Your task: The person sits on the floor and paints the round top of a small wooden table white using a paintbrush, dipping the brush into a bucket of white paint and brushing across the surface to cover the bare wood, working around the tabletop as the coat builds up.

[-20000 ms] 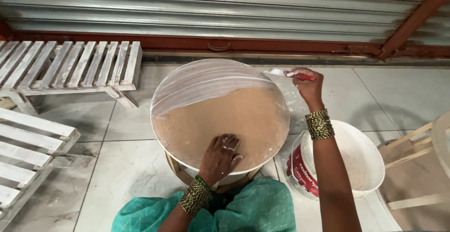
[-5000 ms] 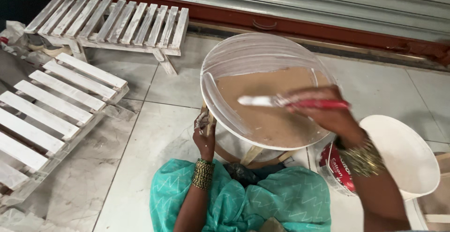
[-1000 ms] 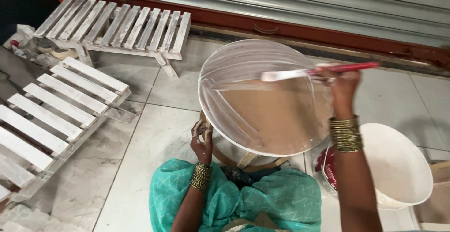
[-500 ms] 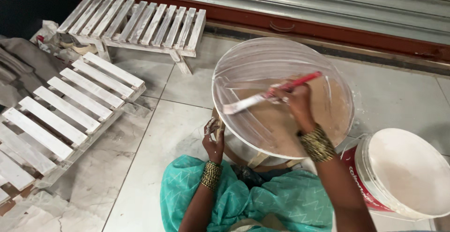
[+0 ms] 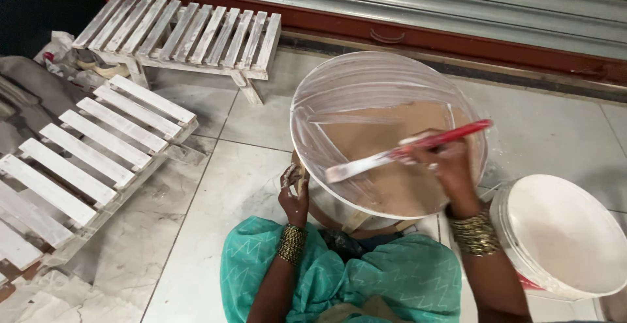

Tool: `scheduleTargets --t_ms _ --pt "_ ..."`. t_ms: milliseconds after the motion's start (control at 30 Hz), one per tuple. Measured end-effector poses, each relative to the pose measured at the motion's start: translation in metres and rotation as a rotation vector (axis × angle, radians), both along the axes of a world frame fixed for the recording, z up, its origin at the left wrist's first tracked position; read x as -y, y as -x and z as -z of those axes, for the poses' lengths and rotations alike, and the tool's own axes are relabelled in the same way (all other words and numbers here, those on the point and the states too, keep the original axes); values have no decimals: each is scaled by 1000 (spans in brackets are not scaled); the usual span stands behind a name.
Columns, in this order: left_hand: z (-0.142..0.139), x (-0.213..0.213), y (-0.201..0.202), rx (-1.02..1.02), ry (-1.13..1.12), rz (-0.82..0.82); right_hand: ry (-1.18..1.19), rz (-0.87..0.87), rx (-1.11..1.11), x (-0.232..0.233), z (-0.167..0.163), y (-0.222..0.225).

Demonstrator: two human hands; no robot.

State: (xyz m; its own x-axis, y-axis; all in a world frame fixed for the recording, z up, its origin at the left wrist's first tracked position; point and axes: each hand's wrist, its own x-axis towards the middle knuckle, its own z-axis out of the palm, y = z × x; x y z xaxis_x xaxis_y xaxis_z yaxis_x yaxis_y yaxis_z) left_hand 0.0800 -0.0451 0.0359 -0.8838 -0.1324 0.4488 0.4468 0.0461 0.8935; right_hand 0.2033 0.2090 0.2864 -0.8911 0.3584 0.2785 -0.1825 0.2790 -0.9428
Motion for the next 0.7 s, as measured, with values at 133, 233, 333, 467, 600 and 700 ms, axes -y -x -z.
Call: scheduleTargets --t_ms 133,233,333,467,600,700 --pt "-2 0 -2 22 3 10 -123 -60 -31 19 17 27" --pt "-2 0 -2 43 0 12 -85 41 -72 6 9 34" --pt "-1 -1 0 51 -12 10 -385 325 -153 -11 -1 34" --pt "0 -3 0 35 -48 2 -192 268 -240 -5 2 52" --pt "-3 -1 -1 26 -36 11 -135 81 -263 36 18 93" --pt "-7 1 -2 23 -25 18 -46 15 -245 55 22 127"
